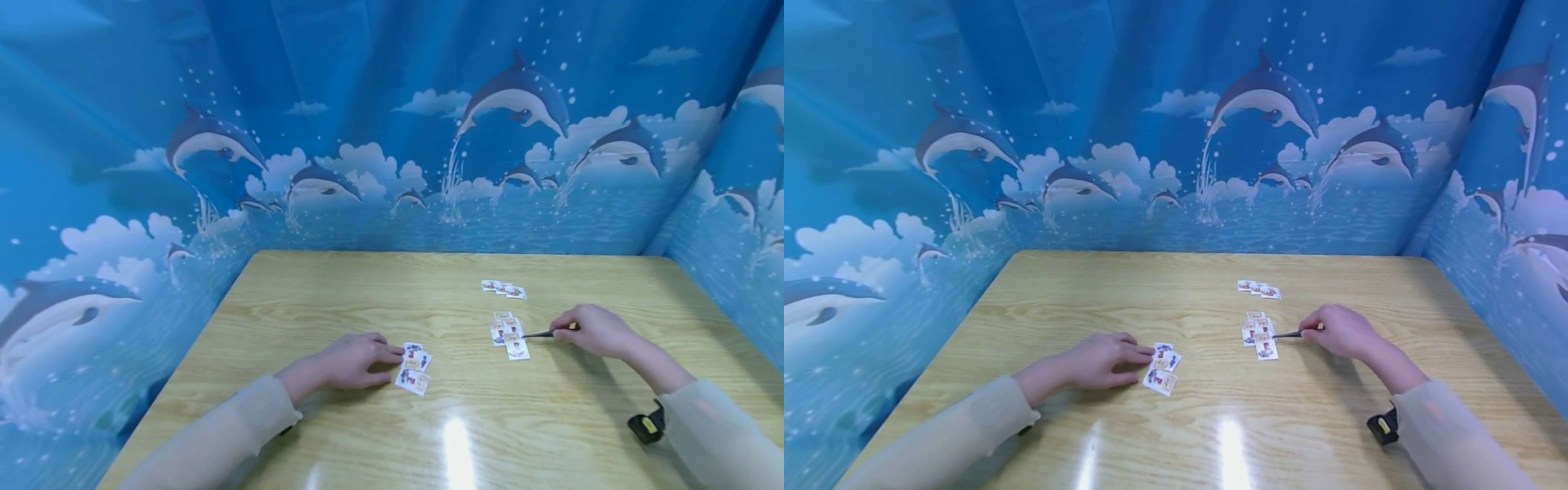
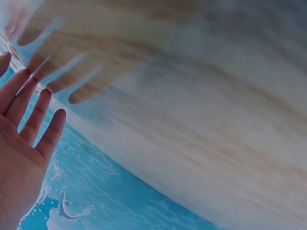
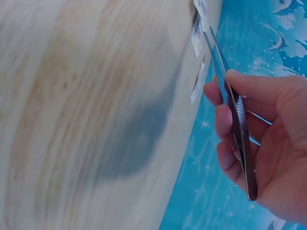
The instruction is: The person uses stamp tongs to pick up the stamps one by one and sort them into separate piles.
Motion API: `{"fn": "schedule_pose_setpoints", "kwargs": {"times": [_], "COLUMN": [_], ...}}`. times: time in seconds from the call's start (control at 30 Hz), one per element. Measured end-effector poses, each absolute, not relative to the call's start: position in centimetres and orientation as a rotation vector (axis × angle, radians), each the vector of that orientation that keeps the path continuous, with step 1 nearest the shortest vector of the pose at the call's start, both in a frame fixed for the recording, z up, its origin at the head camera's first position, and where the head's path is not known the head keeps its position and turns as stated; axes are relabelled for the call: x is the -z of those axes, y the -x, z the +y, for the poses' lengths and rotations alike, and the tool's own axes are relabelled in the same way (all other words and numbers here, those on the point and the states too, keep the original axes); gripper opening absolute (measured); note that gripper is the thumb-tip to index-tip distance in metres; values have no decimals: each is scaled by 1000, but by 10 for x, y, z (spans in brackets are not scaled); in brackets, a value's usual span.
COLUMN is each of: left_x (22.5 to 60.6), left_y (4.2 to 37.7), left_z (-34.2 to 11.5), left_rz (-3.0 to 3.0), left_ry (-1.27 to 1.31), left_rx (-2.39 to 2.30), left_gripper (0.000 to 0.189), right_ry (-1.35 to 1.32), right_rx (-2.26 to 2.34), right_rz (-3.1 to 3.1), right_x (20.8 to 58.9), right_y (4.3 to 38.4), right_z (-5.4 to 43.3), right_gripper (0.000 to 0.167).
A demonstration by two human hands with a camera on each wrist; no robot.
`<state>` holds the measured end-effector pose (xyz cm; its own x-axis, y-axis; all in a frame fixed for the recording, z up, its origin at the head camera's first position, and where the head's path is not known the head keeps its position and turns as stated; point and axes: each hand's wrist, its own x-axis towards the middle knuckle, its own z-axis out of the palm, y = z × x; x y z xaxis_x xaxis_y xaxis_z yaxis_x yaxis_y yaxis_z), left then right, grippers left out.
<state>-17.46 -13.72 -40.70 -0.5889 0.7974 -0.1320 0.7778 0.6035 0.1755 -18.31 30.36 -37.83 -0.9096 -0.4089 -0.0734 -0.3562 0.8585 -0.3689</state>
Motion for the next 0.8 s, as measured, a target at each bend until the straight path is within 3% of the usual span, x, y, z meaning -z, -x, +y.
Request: {"fn": "schedule_pose_setpoints", "kwargs": {"times": [0.27,0.8], "left_x": [405,406], "left_y": [176,173], "left_z": [-137,-135], "left_rz": [2629,2634], "left_ry": [-1303,-1276], "left_rx": [-157,-155], "left_gripper": [43,44], "right_ry": [588,891], "right_rx": [549,680], "right_rz": [2944,2792], "right_x": [367,375], "right_y": [178,197], "right_z": [301,223], "right_gripper": [18,19]}}
